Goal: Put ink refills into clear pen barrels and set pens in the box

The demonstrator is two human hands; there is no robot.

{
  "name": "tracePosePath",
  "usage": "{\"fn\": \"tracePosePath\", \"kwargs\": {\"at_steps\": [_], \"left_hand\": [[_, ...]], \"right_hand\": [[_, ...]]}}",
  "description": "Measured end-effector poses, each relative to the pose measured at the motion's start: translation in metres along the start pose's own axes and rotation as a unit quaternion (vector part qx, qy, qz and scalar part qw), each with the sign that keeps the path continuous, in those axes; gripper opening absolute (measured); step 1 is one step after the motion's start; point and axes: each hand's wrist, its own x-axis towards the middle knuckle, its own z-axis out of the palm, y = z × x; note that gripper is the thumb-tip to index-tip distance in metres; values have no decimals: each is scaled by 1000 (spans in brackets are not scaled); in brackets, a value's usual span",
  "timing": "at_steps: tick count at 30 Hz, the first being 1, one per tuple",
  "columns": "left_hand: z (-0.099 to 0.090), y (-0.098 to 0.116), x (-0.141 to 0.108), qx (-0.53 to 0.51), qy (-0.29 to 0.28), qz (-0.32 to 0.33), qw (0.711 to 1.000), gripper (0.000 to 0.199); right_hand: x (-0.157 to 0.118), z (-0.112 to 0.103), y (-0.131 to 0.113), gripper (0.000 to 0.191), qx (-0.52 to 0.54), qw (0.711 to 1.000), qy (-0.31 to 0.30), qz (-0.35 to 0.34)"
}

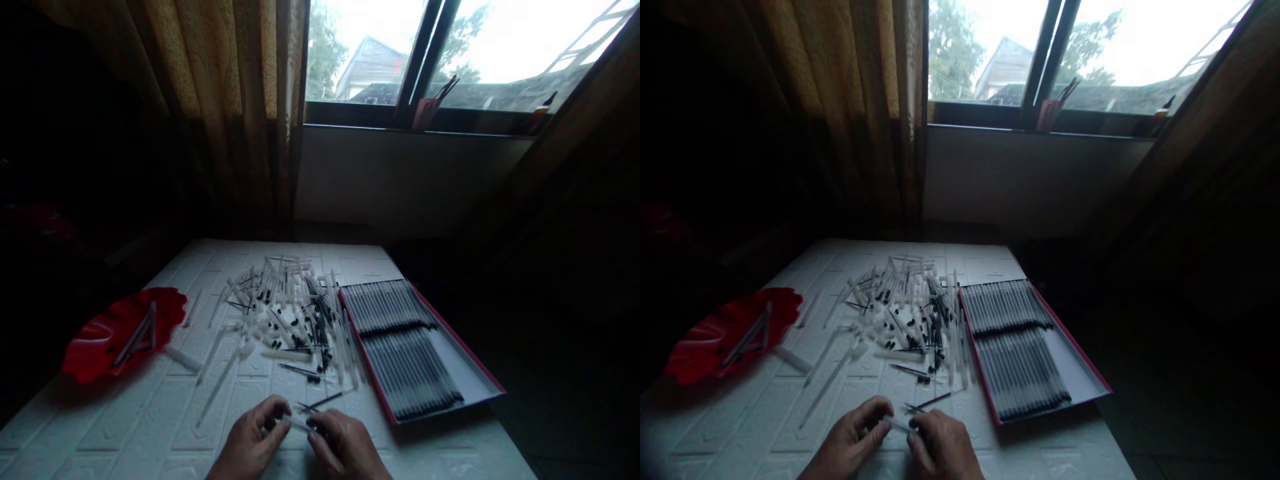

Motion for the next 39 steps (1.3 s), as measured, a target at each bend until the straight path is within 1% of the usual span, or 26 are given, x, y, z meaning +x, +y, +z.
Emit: {"fn": "tracePosePath", "kwargs": {"at_steps": [2,4,6,8,12,15,21,25,28,31,33,35,37,38,39], "left_hand": [[-10,5,-2,94,-50,17,994,16],[-17,8,-4,150,-89,42,984,19],[-19,9,-4,182,-105,66,976,21],[-16,6,-2,195,-104,83,972,22],[-8,-7,2,186,-78,96,975,21],[-6,-13,4,161,-63,96,980,20],[-10,-12,6,130,-75,91,985,19],[-10,-13,8,109,-69,87,988,19],[-11,-13,10,97,-75,69,990,19],[-10,-15,12,54,-76,40,995,19],[-10,-19,13,6,-72,10,997,26],[-11,-25,13,-48,-67,-27,996,39],[-13,-30,15,-98,-59,-60,992,52],[-13,-33,16,-119,-53,-72,989,56],[-14,-34,17,-137,-45,-81,986,59]], "right_hand": [[-1,-4,2,18,-43,998,-38,-10],[-1,-7,3,16,-73,995,-64,-22],[-1,-6,5,17,-92,993,-71,-35],[0,-4,6,19,-104,991,-68,-49],[2,1,8,19,-121,989,-52,-62],[5,3,5,17,-134,988,-45,-63],[7,6,0,16,-144,987,-30,-65],[9,6,-2,16,-146,987,-16,-63],[11,6,-4,14,-155,986,-26,-51],[10,6,-5,16,-125,990,-25,-54],[5,0,-2,20,-91,994,1,-55],[-2,-14,6,22,-45,996,65,-41],[-12,-42,22,27,13,986,166,-5],[-16,-61,33,30,40,976,210,28],[-20,-82,45,33,61,959,268,66]]}}
